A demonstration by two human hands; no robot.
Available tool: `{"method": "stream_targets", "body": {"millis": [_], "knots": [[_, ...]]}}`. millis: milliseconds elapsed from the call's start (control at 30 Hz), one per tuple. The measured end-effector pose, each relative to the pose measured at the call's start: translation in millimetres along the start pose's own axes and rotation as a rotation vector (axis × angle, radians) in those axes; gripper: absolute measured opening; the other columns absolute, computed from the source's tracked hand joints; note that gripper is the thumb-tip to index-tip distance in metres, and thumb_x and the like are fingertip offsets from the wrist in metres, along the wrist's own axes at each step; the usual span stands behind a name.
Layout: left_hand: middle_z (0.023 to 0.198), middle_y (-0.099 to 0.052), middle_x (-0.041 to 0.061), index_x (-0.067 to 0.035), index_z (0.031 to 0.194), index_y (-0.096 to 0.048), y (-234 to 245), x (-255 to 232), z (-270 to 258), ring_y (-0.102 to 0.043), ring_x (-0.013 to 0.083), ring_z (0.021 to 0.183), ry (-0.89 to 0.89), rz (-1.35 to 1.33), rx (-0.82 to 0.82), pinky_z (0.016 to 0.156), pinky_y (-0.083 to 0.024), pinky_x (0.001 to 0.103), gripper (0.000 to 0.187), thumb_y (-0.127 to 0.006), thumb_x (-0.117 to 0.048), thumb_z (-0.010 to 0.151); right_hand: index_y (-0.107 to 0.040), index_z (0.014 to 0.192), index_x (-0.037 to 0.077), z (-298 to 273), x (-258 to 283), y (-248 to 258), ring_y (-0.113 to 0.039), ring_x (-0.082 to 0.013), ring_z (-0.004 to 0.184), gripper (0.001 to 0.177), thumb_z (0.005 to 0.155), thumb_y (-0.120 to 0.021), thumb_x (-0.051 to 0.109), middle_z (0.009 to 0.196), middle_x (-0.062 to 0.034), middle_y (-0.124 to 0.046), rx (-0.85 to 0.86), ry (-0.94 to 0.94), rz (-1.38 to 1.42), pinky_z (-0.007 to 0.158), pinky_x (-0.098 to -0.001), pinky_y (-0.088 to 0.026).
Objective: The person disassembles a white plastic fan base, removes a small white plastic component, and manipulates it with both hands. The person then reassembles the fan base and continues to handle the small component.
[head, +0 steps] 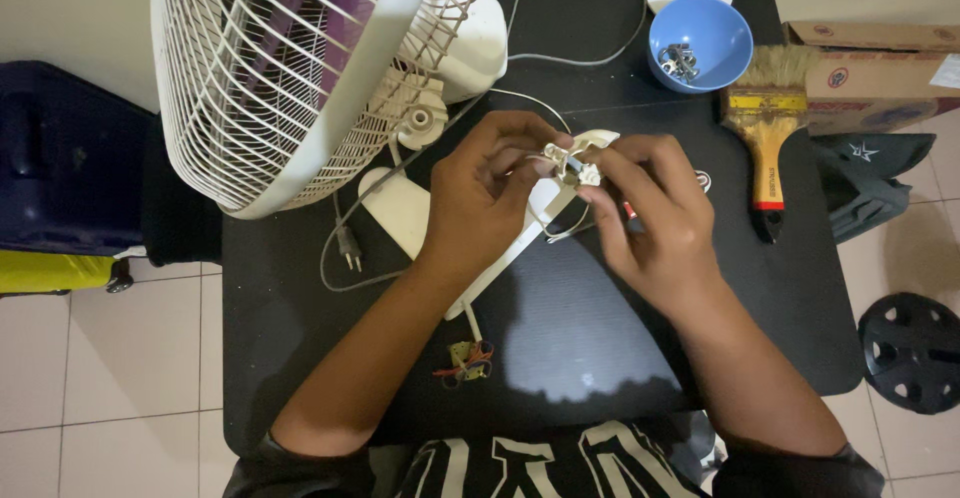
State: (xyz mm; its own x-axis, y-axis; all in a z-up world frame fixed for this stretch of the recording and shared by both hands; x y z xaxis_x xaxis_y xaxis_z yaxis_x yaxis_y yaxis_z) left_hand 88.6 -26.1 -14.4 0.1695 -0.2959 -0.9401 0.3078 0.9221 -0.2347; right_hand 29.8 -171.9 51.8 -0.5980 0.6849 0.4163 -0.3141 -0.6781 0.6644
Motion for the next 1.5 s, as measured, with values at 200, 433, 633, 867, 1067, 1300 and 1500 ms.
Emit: {"method": "stream_targets", "body": {"millis": [200,433,633,867,1067,1300,1500], "knots": [[0.118,-0.074,0.013,0.002,0.120,-0.059,2,-7,2,-0.074,0.0177,0.113,-0.024,0.113,-0.047,0.099,-0.061,0.029,0.024,-0.063,0.010,0.098,-0.067,0.123,-0.005,0,-5,-7,-0.062,-0.0217,0.089,0.028,0.096,-0.076,-0.002,0.114,-0.0157,-0.060,0.024,0.006,0.021,0.075,-0.0317,-0.051],[0.117,-0.073,0.014,0.002,0.119,-0.057,1,-13,-1,-0.073,0.0174,0.114,0.006,0.080,-0.068,0.097,-0.060,0.028,0.024,-0.061,0.010,0.096,-0.068,0.121,-0.005,1,-10,-10,-0.061,-0.0210,0.084,0.028,0.094,-0.076,-0.003,0.111,-0.0172,-0.057,-0.005,-0.022,0.087,0.072,-0.0312,-0.050],[0.116,-0.075,0.014,0.002,0.117,-0.058,4,-15,-2,-0.074,0.0176,0.112,0.015,0.142,-0.085,0.096,-0.062,0.028,0.023,-0.062,0.009,0.096,-0.066,0.125,-0.005,1,-5,-12,-0.064,-0.0246,0.096,0.030,0.097,-0.076,-0.004,0.114,-0.0162,-0.058,-0.005,0.031,0.029,0.080,-0.0340,-0.054],[0.119,-0.073,0.013,-0.001,0.115,-0.057,4,-13,1,-0.073,0.0175,0.115,0.045,0.125,-0.053,0.095,-0.062,0.029,0.021,-0.059,0.009,0.096,-0.066,0.126,-0.004,0,-9,-19,-0.066,-0.0203,0.098,0.031,0.096,-0.076,-0.005,0.116,-0.0164,-0.058,0.019,-0.001,0.038,0.079,-0.0295,-0.057],[0.116,-0.077,0.011,-0.001,0.114,-0.058,7,-18,3,-0.076,0.0195,0.114,0.012,0.243,-0.052,0.094,-0.063,0.031,0.021,-0.062,0.009,0.096,-0.071,0.120,-0.001,-2,-13,-20,-0.069,-0.0180,0.090,0.031,0.091,-0.083,-0.002,0.112,-0.0129,-0.063,-0.061,-0.055,0.066,0.075,-0.0282,-0.057],[0.120,-0.072,0.010,-0.005,0.123,-0.061,6,-20,2,-0.074,0.0168,0.116,0.014,0.350,-0.036,0.095,-0.065,0.030,0.029,-0.062,0.006,0.096,-0.074,0.112,0.001,-5,-16,-18,-0.070,-0.0155,0.084,0.028,0.087,-0.088,0.003,0.108,-0.0119,-0.071,-0.107,-0.142,0.137,0.069,-0.0251,-0.054],[0.118,-0.072,0.008,-0.006,0.121,-0.066,1,-28,-1,-0.074,0.0164,0.110,-0.047,0.339,-0.006,0.091,-0.065,0.028,0.035,-0.080,-0.009,0.089,-0.074,0.105,0.001,-7,-22,-21,-0.070,-0.0165,0.086,0.023,0.086,-0.087,0.001,0.105,-0.0119,-0.071,-0.118,-0.146,0.117,0.071,-0.0263,-0.055]]}}
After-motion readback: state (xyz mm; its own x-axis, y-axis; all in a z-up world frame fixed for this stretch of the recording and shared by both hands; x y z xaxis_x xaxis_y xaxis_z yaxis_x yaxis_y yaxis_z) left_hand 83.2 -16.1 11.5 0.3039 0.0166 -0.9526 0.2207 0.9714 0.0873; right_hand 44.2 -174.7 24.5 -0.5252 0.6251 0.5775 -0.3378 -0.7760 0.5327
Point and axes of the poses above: each hand's wrist, its own z-axis towards the middle knuckle, its own y-axis out of the back of the hand, x = y × z, the point moved 7 cm from there along z, towards the middle knuckle
